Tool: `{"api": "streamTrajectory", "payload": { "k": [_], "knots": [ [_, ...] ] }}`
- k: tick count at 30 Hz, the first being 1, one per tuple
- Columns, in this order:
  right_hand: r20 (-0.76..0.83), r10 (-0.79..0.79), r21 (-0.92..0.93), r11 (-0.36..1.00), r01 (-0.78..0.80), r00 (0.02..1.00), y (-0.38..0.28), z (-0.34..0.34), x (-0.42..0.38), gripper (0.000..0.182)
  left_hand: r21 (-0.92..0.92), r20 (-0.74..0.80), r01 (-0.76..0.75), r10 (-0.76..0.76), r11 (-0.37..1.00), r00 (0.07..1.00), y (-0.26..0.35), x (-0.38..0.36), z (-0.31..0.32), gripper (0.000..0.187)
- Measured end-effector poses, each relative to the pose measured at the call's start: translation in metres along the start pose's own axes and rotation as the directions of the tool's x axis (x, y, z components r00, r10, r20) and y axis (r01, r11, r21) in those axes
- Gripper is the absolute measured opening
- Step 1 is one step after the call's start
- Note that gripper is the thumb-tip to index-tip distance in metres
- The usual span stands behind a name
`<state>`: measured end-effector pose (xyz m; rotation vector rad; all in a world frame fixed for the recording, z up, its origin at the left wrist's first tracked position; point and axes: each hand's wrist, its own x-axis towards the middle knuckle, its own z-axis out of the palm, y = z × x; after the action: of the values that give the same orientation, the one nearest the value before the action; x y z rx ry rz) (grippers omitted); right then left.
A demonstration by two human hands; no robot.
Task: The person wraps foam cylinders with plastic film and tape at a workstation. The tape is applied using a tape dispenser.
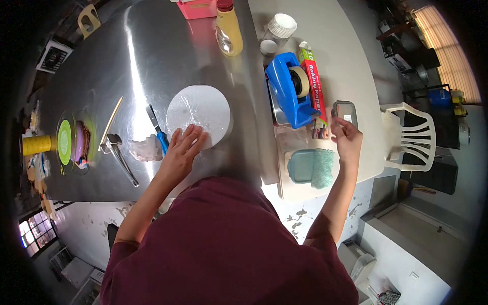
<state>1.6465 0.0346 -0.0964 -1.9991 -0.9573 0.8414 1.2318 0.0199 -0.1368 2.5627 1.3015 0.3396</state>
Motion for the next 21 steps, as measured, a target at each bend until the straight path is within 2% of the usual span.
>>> {"api": "streamTrajectory", "payload": {
  "k": [1, 2, 5, 9, 12, 13, 15, 18, 21],
  "knots": [
    [-0.003, 0.031, -0.038, 0.999, -0.031, 1.000, -0.003, -0.001, -0.005, 0.032, 0.002, -0.008, -0.001, 0.001, 1.000, 1.000, 0.001, 0.000, 0.000, 0.054],
    [0.032, -0.011, -0.048, 0.999, 0.013, 0.999, 0.008, -0.003, -0.005, 0.036, 0.004, -0.015, -0.002, 0.002, 1.000, 1.000, 0.001, 0.001, 0.000, 0.055],
    [-0.005, 0.074, -0.110, 0.991, -0.074, 0.997, 0.014, 0.017, -0.003, 0.035, -0.003, -0.024, -0.019, 0.019, 1.000, 1.000, 0.000, -0.001, 0.004, 0.060],
    [0.051, 0.040, -0.143, 0.989, -0.032, 0.998, 0.054, 0.024, 0.018, 0.041, -0.033, -0.048, -0.022, 0.021, 0.999, 0.999, -0.001, -0.002, 0.004, 0.062],
    [0.044, -0.232, -0.197, 0.952, 0.236, 0.972, 0.092, 0.034, 0.039, 0.037, -0.047, -0.050, -0.027, 0.025, 0.999, 0.998, -0.003, -0.003, 0.005, 0.061],
    [-0.001, -0.189, -0.366, 0.914, 0.176, 0.982, 0.071, 0.041, 0.030, 0.034, -0.061, -0.066, -0.032, 0.028, 0.998, 0.997, -0.002, -0.003, 0.005, 0.058],
    [-0.103, -0.134, -0.654, 0.756, 0.035, 0.986, 0.030, 0.054, 0.011, 0.027, -0.083, -0.100, -0.037, 0.028, 0.996, 0.995, -0.003, -0.004, 0.006, 0.052],
    [-0.140, -0.062, -0.719, 0.693, -0.059, 0.988, 0.023, 0.057, 0.011, 0.020, -0.104, -0.135, -0.046, 0.032, 0.994, 0.990, -0.006, -0.006, 0.009, 0.054],
    [-0.143, -0.069, -0.771, 0.634, -0.067, 0.987, 0.011, 0.060, 0.008, 0.021, -0.171, -0.164, -0.046, 0.018, 0.984, 0.986, -0.004, -0.005, 0.007, 0.051]
  ]
}}
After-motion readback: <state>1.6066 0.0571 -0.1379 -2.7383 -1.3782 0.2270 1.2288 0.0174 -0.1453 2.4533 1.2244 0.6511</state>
